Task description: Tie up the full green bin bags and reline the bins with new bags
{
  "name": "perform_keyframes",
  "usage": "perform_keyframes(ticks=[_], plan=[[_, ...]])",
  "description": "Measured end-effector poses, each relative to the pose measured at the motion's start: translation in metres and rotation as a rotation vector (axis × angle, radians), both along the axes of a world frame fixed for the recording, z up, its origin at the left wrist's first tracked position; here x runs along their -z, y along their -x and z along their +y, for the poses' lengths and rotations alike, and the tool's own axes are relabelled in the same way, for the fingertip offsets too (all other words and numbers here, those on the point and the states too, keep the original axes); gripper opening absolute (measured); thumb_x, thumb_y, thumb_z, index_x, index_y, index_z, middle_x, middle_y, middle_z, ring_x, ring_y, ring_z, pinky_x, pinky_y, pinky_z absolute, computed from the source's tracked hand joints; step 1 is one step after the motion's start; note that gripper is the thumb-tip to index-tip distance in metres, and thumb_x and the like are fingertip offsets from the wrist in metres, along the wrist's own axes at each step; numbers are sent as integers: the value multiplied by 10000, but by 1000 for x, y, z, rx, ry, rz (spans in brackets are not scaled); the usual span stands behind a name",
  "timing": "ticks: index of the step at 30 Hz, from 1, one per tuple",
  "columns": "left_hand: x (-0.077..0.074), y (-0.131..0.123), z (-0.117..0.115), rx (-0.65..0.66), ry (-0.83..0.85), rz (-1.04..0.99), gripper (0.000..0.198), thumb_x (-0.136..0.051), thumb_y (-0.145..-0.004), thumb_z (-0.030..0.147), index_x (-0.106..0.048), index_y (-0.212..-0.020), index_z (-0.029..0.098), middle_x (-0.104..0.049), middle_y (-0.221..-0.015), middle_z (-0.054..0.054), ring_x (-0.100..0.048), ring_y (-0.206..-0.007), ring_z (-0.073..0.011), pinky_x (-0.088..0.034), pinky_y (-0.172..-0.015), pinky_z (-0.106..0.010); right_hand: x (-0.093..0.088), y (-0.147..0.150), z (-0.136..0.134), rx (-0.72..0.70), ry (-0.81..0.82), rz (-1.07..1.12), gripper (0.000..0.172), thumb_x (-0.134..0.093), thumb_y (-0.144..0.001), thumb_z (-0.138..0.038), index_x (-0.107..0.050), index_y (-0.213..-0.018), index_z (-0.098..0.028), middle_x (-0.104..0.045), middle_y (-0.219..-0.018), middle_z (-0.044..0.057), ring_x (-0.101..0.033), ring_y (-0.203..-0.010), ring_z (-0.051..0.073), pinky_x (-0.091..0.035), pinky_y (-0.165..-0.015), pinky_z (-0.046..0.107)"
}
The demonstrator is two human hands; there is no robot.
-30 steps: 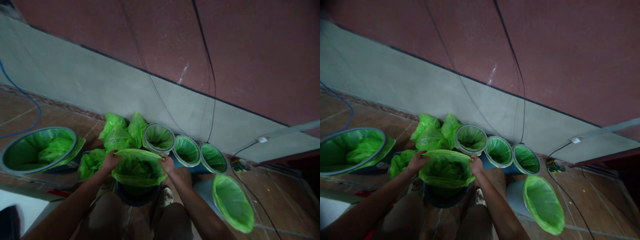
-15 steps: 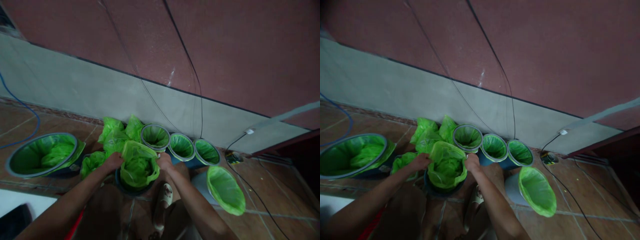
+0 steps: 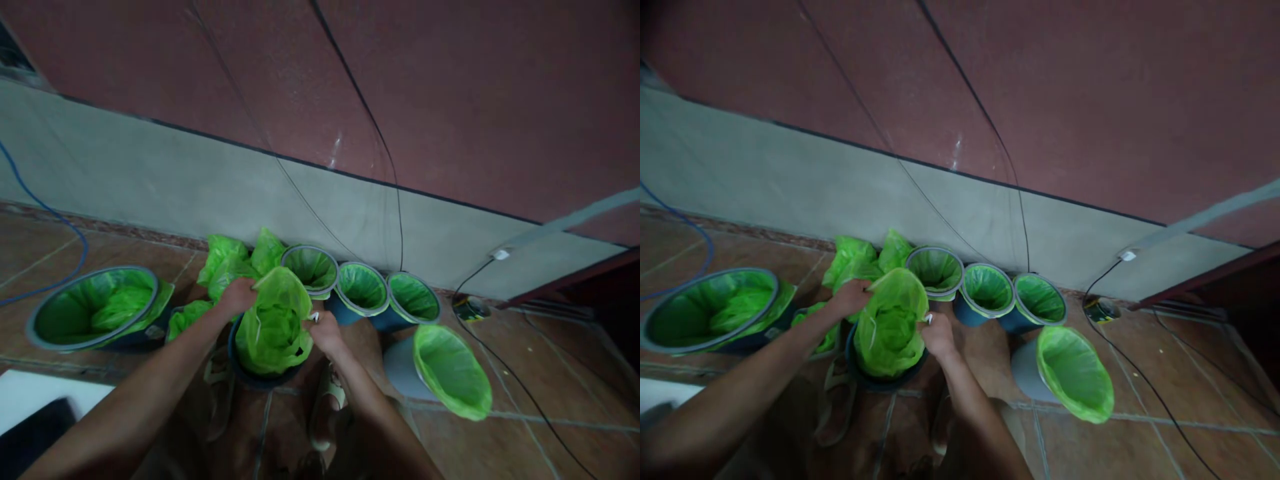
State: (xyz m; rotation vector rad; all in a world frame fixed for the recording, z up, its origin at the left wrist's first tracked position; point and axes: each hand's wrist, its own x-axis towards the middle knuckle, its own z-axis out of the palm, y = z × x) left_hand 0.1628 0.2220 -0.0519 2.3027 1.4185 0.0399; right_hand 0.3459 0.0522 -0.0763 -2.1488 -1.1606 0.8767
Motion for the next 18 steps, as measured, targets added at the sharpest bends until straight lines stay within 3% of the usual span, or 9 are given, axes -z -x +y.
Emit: perform_keyframes(ticks=[3, 6, 9, 13, 18], plan=[[6, 4, 1, -95, -44, 31, 278, -429, -831, 215, -700, -843, 155, -694, -778, -69, -650, -800, -202, -449, -688, -260, 5, 4, -1, -72, 75, 173, 99, -607, -738, -179, -689, -697, -141, -619, -567, -25, -554, -499, 93, -388, -478, 165], [18, 5, -1, -168, -20, 75, 337, -386, -882, 272, -700, -878, 148, -696, -792, -85, -659, -786, -208, -446, -660, -259, 5, 8, -2, -187, 227, 172, 96, -601, -738, -169, -693, -712, -156, -614, -534, -24, -573, -462, 103, -414, -453, 166], [32, 0, -5, -117, 43, 114, 317, -419, -880, 296, -708, -854, 166, -708, -831, -89, -665, -848, -229, -461, -707, -276, 0, 8, -1, -265, 324, -61, 125, -598, -754, -149, -723, -753, -162, -693, -627, 32, -669, -611, 162, -474, -546, 207], [46, -11, -16, -14, 39, 145, 268, -450, -866, 259, -706, -889, 183, -716, -928, -84, -648, -942, -236, -473, -795, -300, -3, 3, 1, -295, 357, -361, 147, -626, -801, -220, -751, -857, -168, -752, -938, 112, -696, -955, 268, -510, -772, 301], [49, -14, -21, 77, 90, 157, 294, -427, -879, 279, -703, -931, 190, -710, -935, -71, -650, -933, -227, -488, -797, -309, 0, -2, 0, -279, 377, -479, 289, -566, -883, -352, -712, -1051, -168, -730, -1046, 140, -668, -1049, 299, -497, -843, 342]])
